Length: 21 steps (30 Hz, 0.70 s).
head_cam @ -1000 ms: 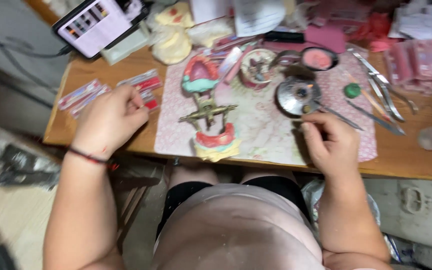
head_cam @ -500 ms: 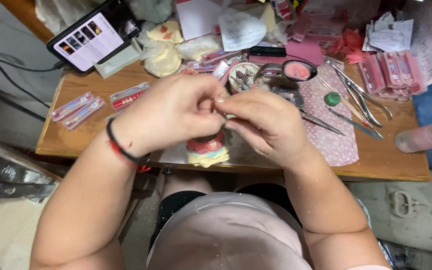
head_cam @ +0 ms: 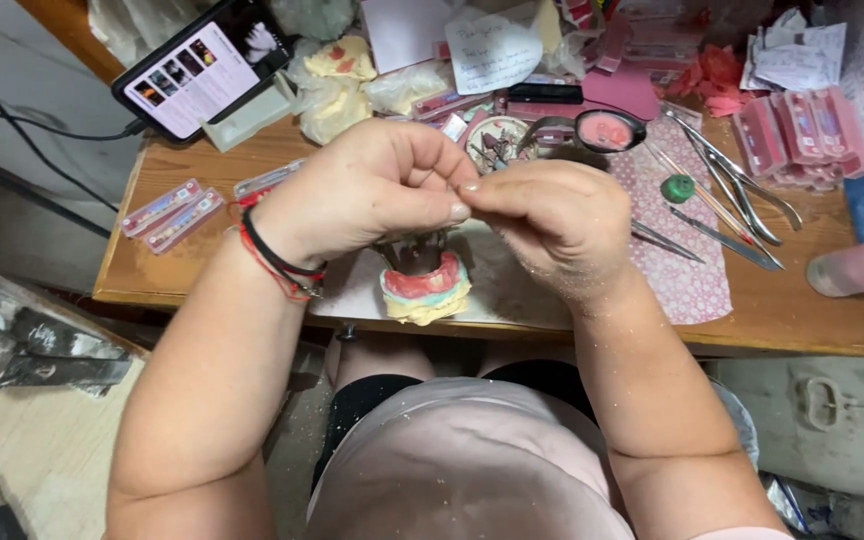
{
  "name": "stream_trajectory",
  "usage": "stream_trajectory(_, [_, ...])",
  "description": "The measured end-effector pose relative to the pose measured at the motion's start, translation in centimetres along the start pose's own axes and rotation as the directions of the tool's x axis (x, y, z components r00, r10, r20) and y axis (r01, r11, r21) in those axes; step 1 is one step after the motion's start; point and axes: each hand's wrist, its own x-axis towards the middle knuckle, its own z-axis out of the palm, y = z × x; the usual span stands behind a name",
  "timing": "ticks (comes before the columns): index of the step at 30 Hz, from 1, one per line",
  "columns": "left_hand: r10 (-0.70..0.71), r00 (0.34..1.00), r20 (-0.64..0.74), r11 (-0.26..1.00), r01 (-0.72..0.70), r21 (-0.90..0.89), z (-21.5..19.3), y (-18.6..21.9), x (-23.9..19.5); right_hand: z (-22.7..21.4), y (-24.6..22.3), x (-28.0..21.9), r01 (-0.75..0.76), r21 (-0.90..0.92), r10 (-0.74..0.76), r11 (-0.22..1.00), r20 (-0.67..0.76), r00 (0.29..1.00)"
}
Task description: The person works on a dental cast mounted on an articulator, using a metal tool to apply and shape pink wax material onto the gum area. They repeatedly pick up wax from a heated spoon and smooth it onto the model, occasionally using a spray bottle to moisten the surface.
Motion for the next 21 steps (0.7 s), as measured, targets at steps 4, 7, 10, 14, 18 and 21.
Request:
stream_trajectory(4, [0.01,0.997,-0.076,0.998,-0.015,-0.056,0.6,0.0,-0.9,0.0,0.2,-0.6,-0.026,-0.01,0.026,1.0,-0.038,0.999])
stream_trajectory(7, [0.184,0.971,-0.155,0.979,-0.167,0.116,0.5,-0.5,-2.7,0.2,0.7,-1.5,-0.209,0.045,0.213,0.977,-0.155,0.965])
stream_trajectory(10, [0.397,0.857,-0.329,0.889,-0.27,0.37,-0.1,-2.5,-5.0,0.3,0.9,-2.6,-0.365,0.196,0.395,0.91,-0.144,0.907])
stream_trajectory(14, [0.526,0.797,-0.297,0.757,-0.279,0.591,0.0,-6.9,-7.1,1.1,0.1,-3.7,-0.66,0.511,0.707,0.551,0.135,0.694])
stream_trajectory(18, [0.578,0.804,-0.144,0.616,-0.314,0.722,0.7,-11.0,-7.2,1.6,-0.6,-3.7,-0.714,0.569,0.683,0.408,0.329,0.652])
stream_trajectory(21, [0.538,0.832,-0.137,0.582,-0.248,0.775,1.9,-11.8,-7.2,2.0,-0.5,-4.0,-0.737,0.481,0.636,0.475,0.391,0.665])
